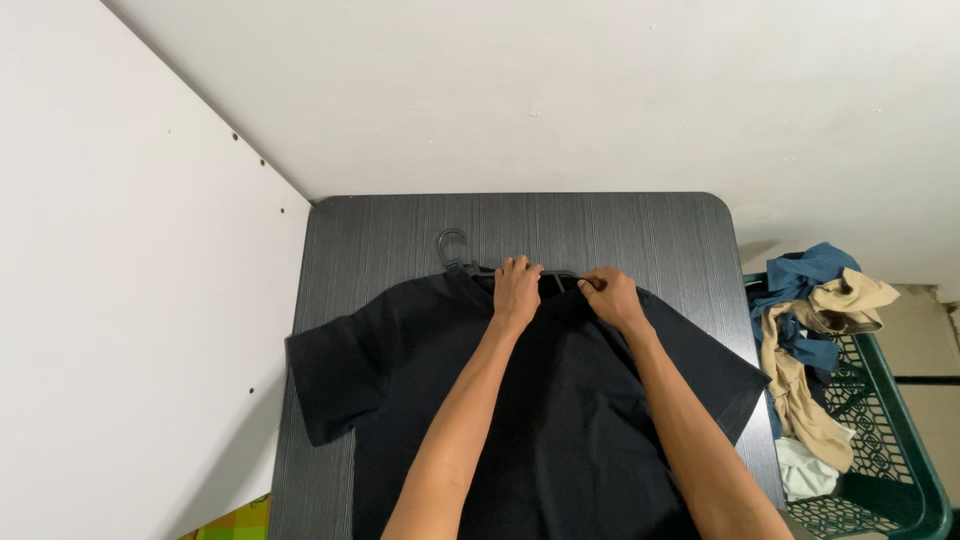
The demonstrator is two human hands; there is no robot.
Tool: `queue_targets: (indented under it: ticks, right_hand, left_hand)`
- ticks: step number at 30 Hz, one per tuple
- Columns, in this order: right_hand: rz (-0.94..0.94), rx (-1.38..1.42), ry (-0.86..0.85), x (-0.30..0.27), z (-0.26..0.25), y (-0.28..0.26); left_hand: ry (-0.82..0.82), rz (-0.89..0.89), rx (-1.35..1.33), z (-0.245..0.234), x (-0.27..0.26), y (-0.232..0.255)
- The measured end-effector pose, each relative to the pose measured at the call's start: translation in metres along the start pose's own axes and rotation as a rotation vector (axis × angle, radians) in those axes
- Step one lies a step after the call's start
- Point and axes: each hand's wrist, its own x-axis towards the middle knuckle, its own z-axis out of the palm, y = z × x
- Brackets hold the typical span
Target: The person irons a black t-shirt laid flat on a table using a steam iron. After ironing, the person retrieves a hanger from a nearby wardrobe, places the t-shirt on the hanger, and hangs it inside the wardrobe.
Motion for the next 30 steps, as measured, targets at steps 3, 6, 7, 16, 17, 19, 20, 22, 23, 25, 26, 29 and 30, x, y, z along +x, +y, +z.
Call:
queue_targets:
  ticks: [3, 6, 7, 16, 17, 19, 20, 22, 23, 25, 26, 29, 30]
  right_hand:
    - [0.002, 0.018, -0.023, -0.002, 0.000, 0.006]
    - [0.073, 0.010, -0.004, -0.003, 0.003, 0.018]
    - [0.056, 0.024, 0.028, 0.001, 0.004, 0.020]
    - [0.128, -0.007, -0.040, 0.007, -0.015, -0.002]
    - [0.134, -0.005, -0.033, 0.007, -0.015, -0.004]
    - [0.117, 0.018, 0.026, 0.008, -0.013, -0.004]
    - [0.095, 0.039, 0.078, 0.010, -0.011, -0.003]
    - [0.087, 0.074, 0.135, 0.015, -0.004, -0.001]
    - [0.106, 0.084, 0.140, 0.017, -0.002, -0.001]
    - [0.119, 0.090, 0.152, 0.020, 0.003, -0.002]
    - [0.114, 0.085, 0.158, 0.022, 0.007, -0.003]
    - [0.075, 0.115, 0.161, 0.025, 0.014, -0.006]
    - [0.062, 0.132, 0.158, 0.024, 0.017, -0.007]
  left_hand:
    - [0.114, 0.024, -0.014, -0.007, -0.001, 0.003]
    - [0.123, 0.050, -0.018, -0.011, -0.006, 0.009]
    - [0.110, 0.058, -0.018, -0.013, -0.007, 0.009]
    - [0.181, 0.074, -0.005, -0.013, -0.011, 0.003]
    - [0.205, 0.087, 0.003, -0.012, -0.012, 0.005]
    - [0.250, 0.114, 0.021, -0.009, -0.018, 0.010]
    - [0.221, 0.114, -0.014, -0.008, -0.021, 0.013]
    - [0.166, 0.111, -0.078, -0.008, -0.027, 0.016]
    - [0.129, 0.123, -0.104, -0.009, -0.031, 0.017]
    - [0.052, 0.151, -0.158, -0.012, -0.037, 0.016]
    - [0.054, 0.177, -0.181, -0.014, -0.042, 0.016]
    - [0.104, 0.230, -0.240, -0.024, -0.052, 0.010]
    - [0.143, 0.236, -0.254, -0.029, -0.054, 0.006]
